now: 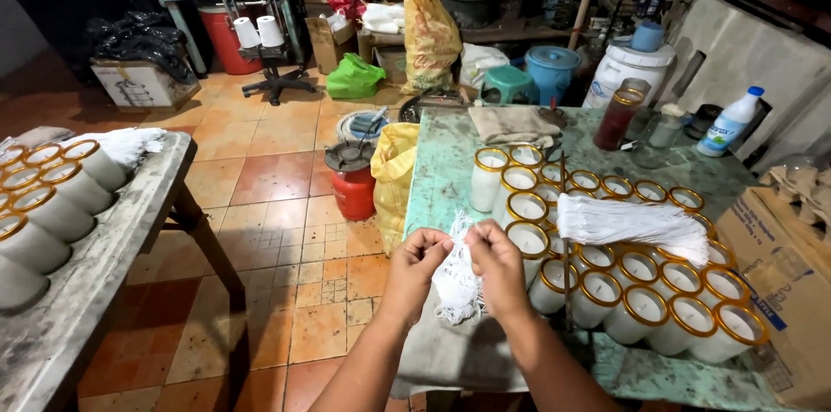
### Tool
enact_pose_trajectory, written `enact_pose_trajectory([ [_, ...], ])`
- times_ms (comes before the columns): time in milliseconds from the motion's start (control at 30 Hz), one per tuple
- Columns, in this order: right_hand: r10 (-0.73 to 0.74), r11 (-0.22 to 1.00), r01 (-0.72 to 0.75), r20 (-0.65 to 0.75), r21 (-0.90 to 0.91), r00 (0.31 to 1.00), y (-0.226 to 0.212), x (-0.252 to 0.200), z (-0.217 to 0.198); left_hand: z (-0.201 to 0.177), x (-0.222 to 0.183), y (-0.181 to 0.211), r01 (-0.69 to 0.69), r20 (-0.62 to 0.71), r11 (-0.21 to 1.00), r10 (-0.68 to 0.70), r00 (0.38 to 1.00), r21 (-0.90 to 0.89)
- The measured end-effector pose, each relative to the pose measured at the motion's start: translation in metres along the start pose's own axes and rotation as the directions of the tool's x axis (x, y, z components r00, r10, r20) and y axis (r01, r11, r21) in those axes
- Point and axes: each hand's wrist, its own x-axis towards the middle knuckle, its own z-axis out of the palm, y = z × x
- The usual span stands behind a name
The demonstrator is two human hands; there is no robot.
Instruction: The person is tying knots in candle wicks and organizing them on a table in a candle production area.
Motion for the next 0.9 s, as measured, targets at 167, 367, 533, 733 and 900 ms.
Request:
enact_pose_trajectory([
  [167, 0.187, 0.820, -0.253, 0.176, 0.513, 0.966, -0.009, 0.003, -0.005, 0.001, -0.002, 0.002, 0.051, -0.014, 0.998, -0.051, 0.999, -0.025],
  [367, 0.112, 0.793, -0.326, 0.403, 0.515, 0.908, -0.025, -0.004, 0.003, 0.000, -0.001, 0.004, -0.070, 0.021, 0.997, 0.071, 0.997, -0.008],
  [533, -0.107, 0.994, 0.102, 0.586, 0.043, 0.803, -0.035, -0.010, -0.004, -0.007, 0.008, -0.028, -0.053, 0.207, 0.999, 0.051, 0.977, 0.001],
  [733, -0.341, 0.826, 0.339, 0.078, -0.450, 0.937, -0.016, 0.031, -0.032, -0.015, 0.001, -0.039, 0.295, 0.272, 0.952, -0.265, 0.925, -0.076],
  [900, 0.245, 0.490, -0.376, 0.289, 0.787, 0.925, -0.048, 0.047, -0.088, -0.038, 0.001, -0.067, 0.137, 0.267, 0.954, -0.210, 0.941, 0.267],
])
